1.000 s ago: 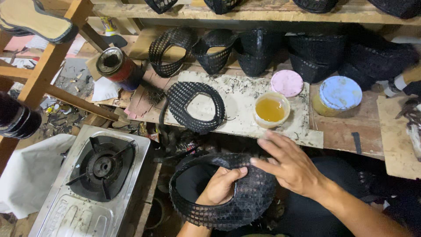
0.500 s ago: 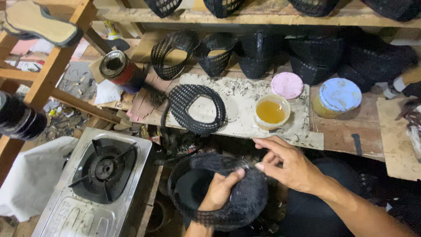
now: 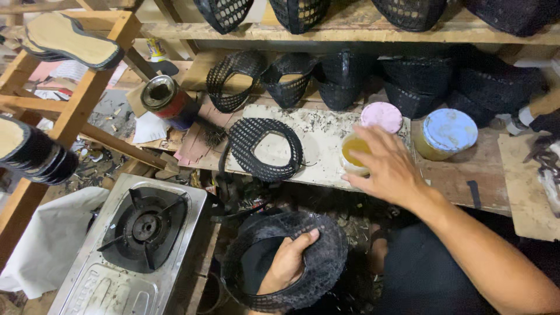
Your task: The person repeatedly dips fingers into a small container of yellow liquid and rubs it onto the surface of a black mesh shoe upper held in the other hand. The person turns the upper over to treat different areas and then places it on a nearby pile of similar uppers.
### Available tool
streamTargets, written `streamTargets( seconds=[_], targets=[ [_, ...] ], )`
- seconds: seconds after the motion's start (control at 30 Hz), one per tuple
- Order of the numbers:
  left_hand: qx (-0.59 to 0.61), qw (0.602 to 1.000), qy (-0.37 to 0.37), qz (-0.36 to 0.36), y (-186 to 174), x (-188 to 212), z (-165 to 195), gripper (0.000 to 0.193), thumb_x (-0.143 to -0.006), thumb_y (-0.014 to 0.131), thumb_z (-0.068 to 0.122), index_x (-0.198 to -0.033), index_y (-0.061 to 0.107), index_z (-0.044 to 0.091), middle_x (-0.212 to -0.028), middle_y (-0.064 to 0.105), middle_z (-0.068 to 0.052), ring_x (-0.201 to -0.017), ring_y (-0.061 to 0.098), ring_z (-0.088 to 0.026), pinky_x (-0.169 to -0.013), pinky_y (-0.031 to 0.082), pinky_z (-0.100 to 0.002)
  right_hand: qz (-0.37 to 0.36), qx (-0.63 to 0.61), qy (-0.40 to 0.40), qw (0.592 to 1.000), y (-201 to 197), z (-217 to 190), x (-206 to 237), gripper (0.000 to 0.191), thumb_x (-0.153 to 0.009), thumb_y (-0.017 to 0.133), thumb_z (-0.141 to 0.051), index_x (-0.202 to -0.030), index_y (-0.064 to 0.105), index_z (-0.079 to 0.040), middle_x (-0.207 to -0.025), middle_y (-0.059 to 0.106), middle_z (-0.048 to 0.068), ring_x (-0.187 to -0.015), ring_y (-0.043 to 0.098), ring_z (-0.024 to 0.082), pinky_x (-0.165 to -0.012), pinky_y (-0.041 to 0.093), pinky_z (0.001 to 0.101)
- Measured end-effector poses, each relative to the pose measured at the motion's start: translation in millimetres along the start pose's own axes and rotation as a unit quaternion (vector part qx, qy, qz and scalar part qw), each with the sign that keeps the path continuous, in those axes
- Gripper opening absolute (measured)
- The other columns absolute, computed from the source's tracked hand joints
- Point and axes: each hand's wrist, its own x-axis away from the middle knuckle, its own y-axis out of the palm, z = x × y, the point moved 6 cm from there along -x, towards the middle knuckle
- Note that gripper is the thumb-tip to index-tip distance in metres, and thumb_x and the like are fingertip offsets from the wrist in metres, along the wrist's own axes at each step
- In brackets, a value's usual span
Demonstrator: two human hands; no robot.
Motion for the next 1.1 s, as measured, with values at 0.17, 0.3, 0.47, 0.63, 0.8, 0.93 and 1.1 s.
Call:
streamTargets(
  seconds=[0.17, 0.3, 0.47, 0.63, 0.8, 0.93, 1.1],
  targets=[
    [-0.005, 1.0, -0.003, -0.01, -1.1, 2.1, 2.4, 0.028, -0.096, 0.061, 0.004, -0.115, 0.068, -0.015, -0.108, 0.076, -0.019, -0.095, 0.074, -0.027, -0.086, 0.06, -0.04, -0.099, 0.014, 0.039, 0.994, 24.1, 36.0, -7.6, 0.056, -0.065, 0.083, -0.052, -0.105, 0.081, -0.013, -0.161, 0.041, 0.015, -0.15, 0.026, 0.045, -0.114, 0.024, 0.0642],
    [-0.004, 0.999, 0.027, -0.022, -2.4, 8.9, 9.6, 0.029, -0.092, 0.059, 0.002, -0.114, 0.069, -0.014, -0.107, 0.076, -0.018, -0.095, 0.074, -0.026, -0.086, 0.06, -0.039, 0.033, -0.099, -0.003, 0.994, 9.4, 24.4, 17.6, 0.022, -0.078, 0.08, -0.033, -0.082, 0.073, -0.013, -0.154, 0.049, 0.008, -0.152, 0.035, 0.036, -0.125, 0.027, 0.0542],
    [-0.015, 0.999, 0.026, -0.042, 10.4, 9.1, 14.0, 0.03, -0.091, 0.058, 0.001, -0.115, 0.069, -0.014, -0.111, 0.076, -0.018, -0.099, 0.074, -0.025, -0.091, 0.058, -0.038, 0.013, -0.252, -0.048, 0.967, 1.2, -32.5, 73.4, 0.031, -0.077, 0.074, -0.012, -0.108, 0.077, -0.013, -0.153, 0.047, 0.018, -0.15, 0.037, 0.04, -0.123, 0.03, 0.0532],
    [-0.039, 0.993, -0.002, -0.109, 39.6, 19.9, 14.5, 0.035, -0.09, 0.056, 0.001, -0.122, 0.067, -0.009, -0.112, 0.075, -0.016, -0.101, 0.073, -0.025, -0.093, 0.058, -0.038, 0.01, -0.179, -0.114, 0.977, 1.1, -58.7, 84.2, 0.057, -0.071, 0.066, 0.002, -0.124, 0.074, -0.018, -0.152, 0.045, 0.022, -0.146, 0.037, 0.043, -0.118, 0.033, 0.0531],
    [-0.052, 0.991, -0.004, -0.121, 51.0, 27.0, 16.2, 0.04, -0.089, 0.056, 0.0, -0.127, 0.064, -0.007, -0.116, 0.073, -0.015, -0.102, 0.072, -0.023, -0.094, 0.057, -0.037, 0.042, -0.215, -0.123, 0.968, -7.3, -57.1, 81.4, 0.051, -0.074, 0.067, 0.002, -0.12, 0.075, -0.019, -0.153, 0.044, 0.02, -0.146, 0.038, 0.043, -0.119, 0.034, 0.0518],
    [-0.088, 0.989, -0.003, -0.118, 39.4, 21.4, 10.4, 0.037, -0.09, 0.058, -0.001, -0.126, 0.065, -0.006, -0.116, 0.073, -0.012, -0.102, 0.071, -0.021, -0.093, 0.057, -0.036, -0.038, -0.133, -0.093, 0.986, 8.2, -52.7, 75.0, 0.036, -0.072, 0.071, 0.0, -0.101, 0.082, -0.019, -0.153, 0.048, 0.015, -0.144, 0.039, 0.044, -0.114, 0.035, 0.053],
    [-0.044, 0.997, 0.032, -0.05, 5.5, 8.4, 7.2, 0.025, -0.093, 0.06, 0.0, -0.112, 0.07, -0.012, -0.108, 0.075, -0.017, -0.096, 0.073, -0.024, -0.088, 0.058, -0.038, 0.047, -0.098, -0.041, 0.993, -2.5, -26.5, 53.0, 0.029, -0.077, 0.07, -0.007, -0.104, 0.078, -0.009, -0.152, 0.049, 0.02, -0.145, 0.041, 0.041, -0.12, 0.035, 0.0541]
  ],
)
